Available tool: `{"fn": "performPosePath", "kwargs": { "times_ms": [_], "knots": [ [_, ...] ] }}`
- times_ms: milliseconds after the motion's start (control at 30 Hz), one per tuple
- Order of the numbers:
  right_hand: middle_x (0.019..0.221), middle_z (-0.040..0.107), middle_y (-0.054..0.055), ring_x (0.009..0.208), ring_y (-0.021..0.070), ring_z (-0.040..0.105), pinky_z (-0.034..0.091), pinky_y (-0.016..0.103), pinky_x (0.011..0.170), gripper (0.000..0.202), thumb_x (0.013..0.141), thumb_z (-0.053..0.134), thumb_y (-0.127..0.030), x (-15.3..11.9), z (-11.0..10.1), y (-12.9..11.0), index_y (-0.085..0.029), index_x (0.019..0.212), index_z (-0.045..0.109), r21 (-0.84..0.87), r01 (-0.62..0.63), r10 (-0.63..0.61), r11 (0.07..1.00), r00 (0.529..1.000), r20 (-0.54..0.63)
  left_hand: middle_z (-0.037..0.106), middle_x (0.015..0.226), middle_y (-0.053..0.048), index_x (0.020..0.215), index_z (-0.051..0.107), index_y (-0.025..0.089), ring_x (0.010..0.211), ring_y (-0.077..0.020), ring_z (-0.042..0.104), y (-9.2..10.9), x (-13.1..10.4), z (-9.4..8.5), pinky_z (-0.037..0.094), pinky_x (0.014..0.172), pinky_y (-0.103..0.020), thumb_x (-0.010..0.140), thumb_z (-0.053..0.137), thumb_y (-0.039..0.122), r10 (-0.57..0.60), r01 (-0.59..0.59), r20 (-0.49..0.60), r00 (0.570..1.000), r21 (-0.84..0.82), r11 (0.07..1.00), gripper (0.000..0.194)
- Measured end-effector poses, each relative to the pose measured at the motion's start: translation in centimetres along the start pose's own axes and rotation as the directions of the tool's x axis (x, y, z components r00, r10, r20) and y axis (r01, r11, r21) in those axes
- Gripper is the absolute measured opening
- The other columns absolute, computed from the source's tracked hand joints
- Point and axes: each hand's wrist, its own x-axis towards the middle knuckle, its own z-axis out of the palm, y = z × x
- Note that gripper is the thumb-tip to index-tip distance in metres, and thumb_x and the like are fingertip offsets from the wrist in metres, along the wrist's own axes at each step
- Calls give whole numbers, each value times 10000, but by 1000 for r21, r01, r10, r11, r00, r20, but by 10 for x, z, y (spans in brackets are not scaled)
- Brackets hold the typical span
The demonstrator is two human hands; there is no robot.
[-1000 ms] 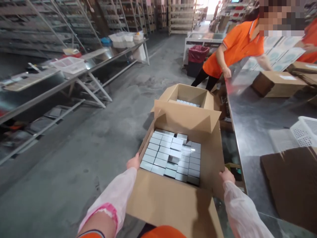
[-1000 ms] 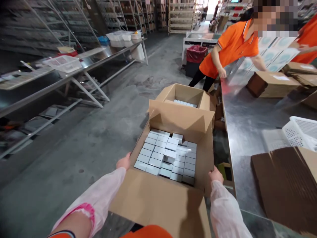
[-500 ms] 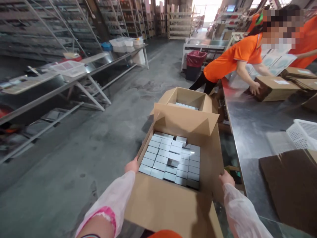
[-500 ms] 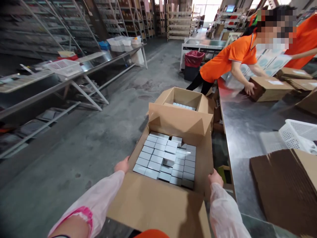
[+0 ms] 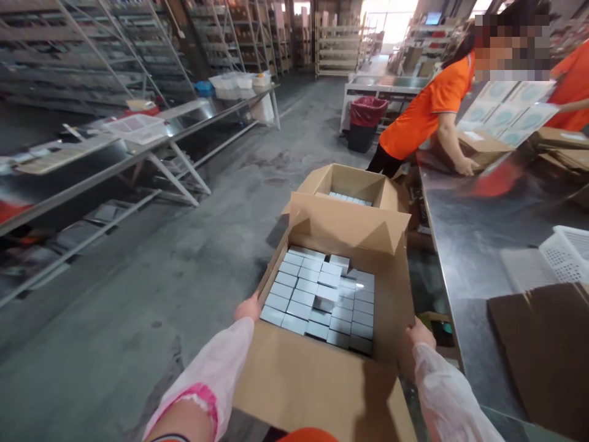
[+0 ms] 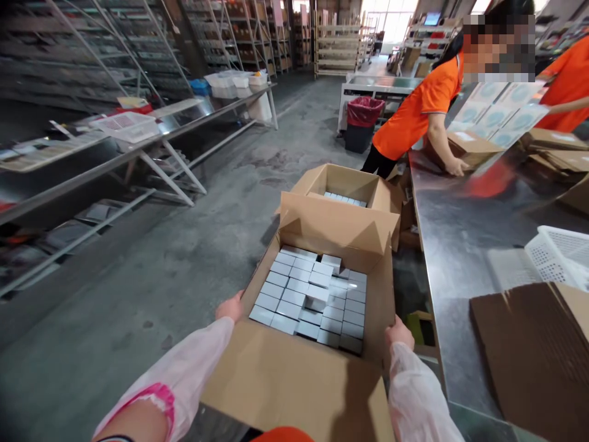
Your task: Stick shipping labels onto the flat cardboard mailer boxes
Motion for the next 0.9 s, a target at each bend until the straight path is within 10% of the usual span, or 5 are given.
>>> {"fn": "performPosePath", "kwargs": {
  "times_ms": [900],
  "knots": [
    [1004,712,98,908,239,686,508,289,697,421,820,477,-225,11,2,15,-222,1234,559,2,-3,3,1000,1000,-31,670,1127,-147,1403,376,255,1019,-293,637,0,0,1,470,812,-370,887,348,229,1,-1,-7,1000,1,1000,517]
  ]
}}
